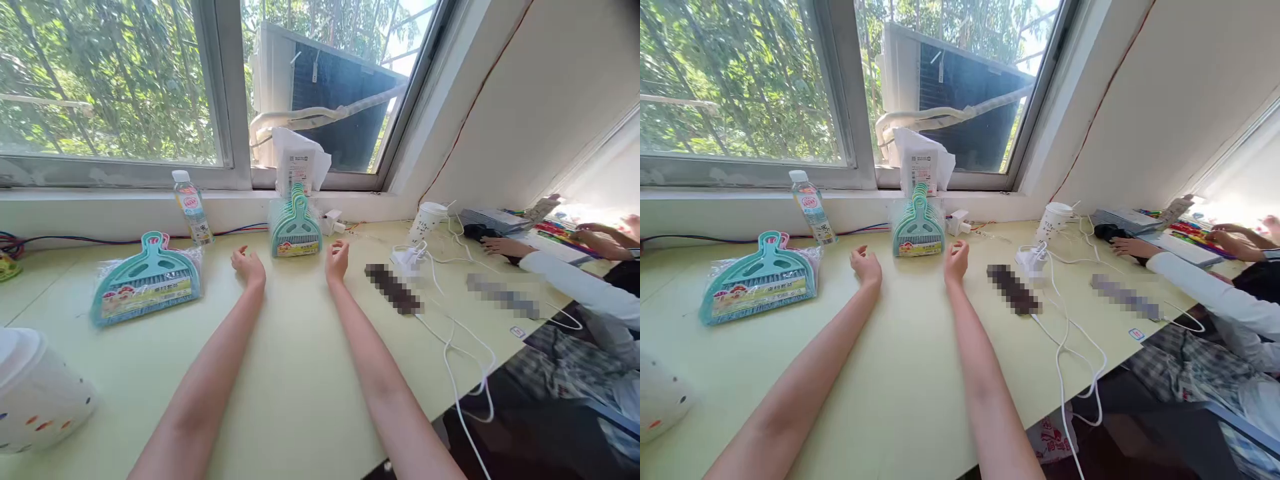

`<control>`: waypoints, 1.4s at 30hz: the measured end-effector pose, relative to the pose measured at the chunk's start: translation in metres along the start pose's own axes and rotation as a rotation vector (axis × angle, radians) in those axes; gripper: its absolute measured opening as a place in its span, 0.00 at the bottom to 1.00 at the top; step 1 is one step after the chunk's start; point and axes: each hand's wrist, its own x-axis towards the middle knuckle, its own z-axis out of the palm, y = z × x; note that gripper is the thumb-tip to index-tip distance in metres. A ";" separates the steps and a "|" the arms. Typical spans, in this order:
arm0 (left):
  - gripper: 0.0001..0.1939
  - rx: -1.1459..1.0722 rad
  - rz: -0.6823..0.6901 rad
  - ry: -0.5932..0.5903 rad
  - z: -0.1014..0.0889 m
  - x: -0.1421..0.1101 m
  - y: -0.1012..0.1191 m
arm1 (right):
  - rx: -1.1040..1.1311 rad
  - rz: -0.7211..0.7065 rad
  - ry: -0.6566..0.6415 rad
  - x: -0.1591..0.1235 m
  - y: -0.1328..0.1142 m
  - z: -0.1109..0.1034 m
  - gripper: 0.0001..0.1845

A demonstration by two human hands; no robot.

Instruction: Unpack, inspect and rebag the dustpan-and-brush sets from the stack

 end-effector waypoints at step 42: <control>0.17 0.094 0.630 -0.965 -0.162 -0.111 0.027 | -0.094 -0.200 -0.787 -0.090 -0.035 -0.047 0.17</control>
